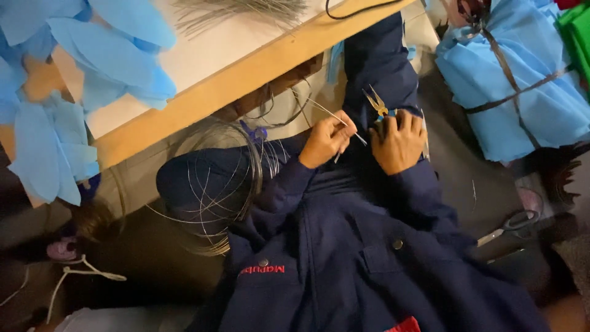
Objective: Preparing wire frame components by selecting, aligning, and cutting thin metal wires with pliers.
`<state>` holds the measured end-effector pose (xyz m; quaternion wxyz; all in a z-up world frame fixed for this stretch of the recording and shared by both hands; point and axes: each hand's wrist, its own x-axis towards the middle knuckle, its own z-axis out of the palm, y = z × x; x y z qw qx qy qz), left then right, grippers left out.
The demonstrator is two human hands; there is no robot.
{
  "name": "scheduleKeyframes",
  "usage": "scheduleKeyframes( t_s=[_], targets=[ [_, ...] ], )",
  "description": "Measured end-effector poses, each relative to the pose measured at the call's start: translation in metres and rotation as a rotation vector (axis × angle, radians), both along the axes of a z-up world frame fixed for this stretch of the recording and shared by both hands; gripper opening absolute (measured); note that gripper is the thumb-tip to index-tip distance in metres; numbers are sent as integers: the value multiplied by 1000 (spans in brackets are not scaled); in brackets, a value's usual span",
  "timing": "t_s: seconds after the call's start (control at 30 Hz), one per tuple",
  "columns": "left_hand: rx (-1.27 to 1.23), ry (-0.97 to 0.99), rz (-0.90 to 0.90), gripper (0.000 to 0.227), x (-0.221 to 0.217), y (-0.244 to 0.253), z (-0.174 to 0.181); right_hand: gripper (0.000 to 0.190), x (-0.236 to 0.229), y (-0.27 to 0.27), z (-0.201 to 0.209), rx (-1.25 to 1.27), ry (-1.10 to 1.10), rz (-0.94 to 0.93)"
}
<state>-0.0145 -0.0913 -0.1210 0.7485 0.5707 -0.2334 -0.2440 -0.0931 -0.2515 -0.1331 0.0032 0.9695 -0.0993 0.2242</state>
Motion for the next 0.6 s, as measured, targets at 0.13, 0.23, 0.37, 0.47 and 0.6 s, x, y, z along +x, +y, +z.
scheduleKeyframes(
  t_s=[0.13,0.23,0.37,0.47,0.6],
  targets=[
    [58,-46,-52,5,0,-2,-5,36,-5,-6,27,35,126,-34],
    [89,-29,-108,7,-3,-3,-5,25,-1,-14,56,38,82,11],
    [295,-119,-165,5,-8,-3,5,11,15,-6,83,737,21,333],
    [360,-138,-175,6,-9,0,29,14,33,10,97,965,78,457],
    [364,-106,-177,11,-14,-1,28,18,45,27,110,985,134,497]
  ],
)
